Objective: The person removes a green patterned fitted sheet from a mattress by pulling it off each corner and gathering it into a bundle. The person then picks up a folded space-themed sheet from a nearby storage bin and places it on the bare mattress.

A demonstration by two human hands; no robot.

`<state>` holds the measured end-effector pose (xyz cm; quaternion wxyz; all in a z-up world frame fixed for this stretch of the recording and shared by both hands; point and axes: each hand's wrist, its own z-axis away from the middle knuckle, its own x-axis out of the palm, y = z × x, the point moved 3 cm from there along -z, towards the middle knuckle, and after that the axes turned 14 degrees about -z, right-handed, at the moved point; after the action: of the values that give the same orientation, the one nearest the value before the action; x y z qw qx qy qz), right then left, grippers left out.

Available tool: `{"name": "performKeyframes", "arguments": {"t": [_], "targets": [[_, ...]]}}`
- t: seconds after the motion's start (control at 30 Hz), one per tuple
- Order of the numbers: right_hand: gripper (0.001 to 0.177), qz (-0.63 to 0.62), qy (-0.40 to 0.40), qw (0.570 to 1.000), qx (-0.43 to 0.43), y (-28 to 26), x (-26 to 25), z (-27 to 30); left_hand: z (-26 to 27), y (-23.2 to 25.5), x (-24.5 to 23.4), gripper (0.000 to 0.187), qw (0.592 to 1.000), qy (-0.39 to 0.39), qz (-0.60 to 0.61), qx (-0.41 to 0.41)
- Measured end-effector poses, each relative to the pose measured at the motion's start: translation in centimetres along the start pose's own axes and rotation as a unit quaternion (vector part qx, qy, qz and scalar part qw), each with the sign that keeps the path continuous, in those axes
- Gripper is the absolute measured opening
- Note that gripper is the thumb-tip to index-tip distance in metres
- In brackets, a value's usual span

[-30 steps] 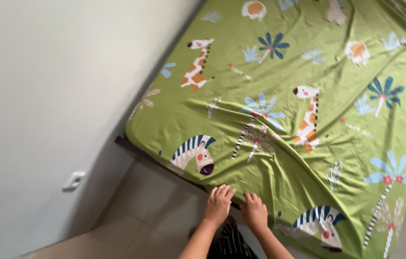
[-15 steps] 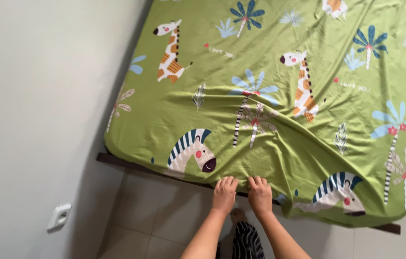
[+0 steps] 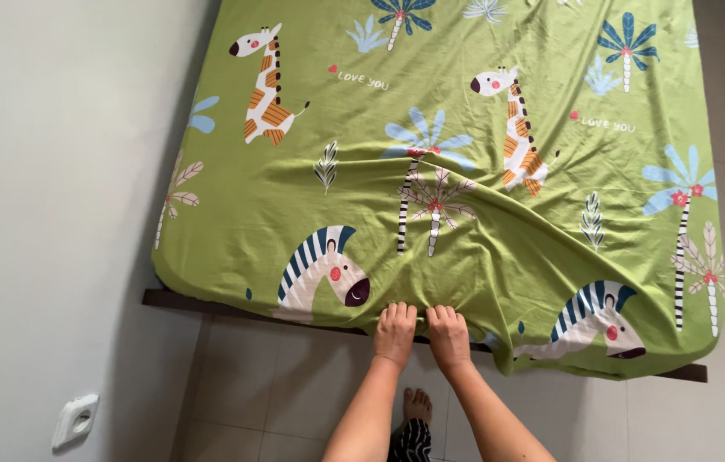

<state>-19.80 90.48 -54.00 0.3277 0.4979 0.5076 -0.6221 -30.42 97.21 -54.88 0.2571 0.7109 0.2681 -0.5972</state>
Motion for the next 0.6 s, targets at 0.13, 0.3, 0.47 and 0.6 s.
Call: {"name": "performKeyframes", "arguments": {"t": [0.13, 0.3, 0.47, 0.6], "targets": [[0.016, 0.017, -0.019, 1.000, 0.017, -0.3, 0.8, -0.1, 0.4, 0.2, 1.0, 0.009, 1.000, -0.020, 0.004, 0.002], [0.019, 0.070, 0.011, 0.997, 0.032, -1.2, 1.2, -0.4, 0.3, 0.6, 2.1, 0.009, 0.999, -0.032, -0.030, 0.021], [0.016, 0.062, -0.065, 0.996, -0.013, -0.1, 3.0, -0.1, 0.3, 1.5, 3.3, 0.007, 0.995, -0.062, -0.078, 0.015], [0.015, 0.070, -0.079, 0.994, -0.010, 1.1, 4.9, -1.8, -0.7, 0.9, 4.1, 0.007, 0.996, -0.069, -0.058, 0.022]]}}
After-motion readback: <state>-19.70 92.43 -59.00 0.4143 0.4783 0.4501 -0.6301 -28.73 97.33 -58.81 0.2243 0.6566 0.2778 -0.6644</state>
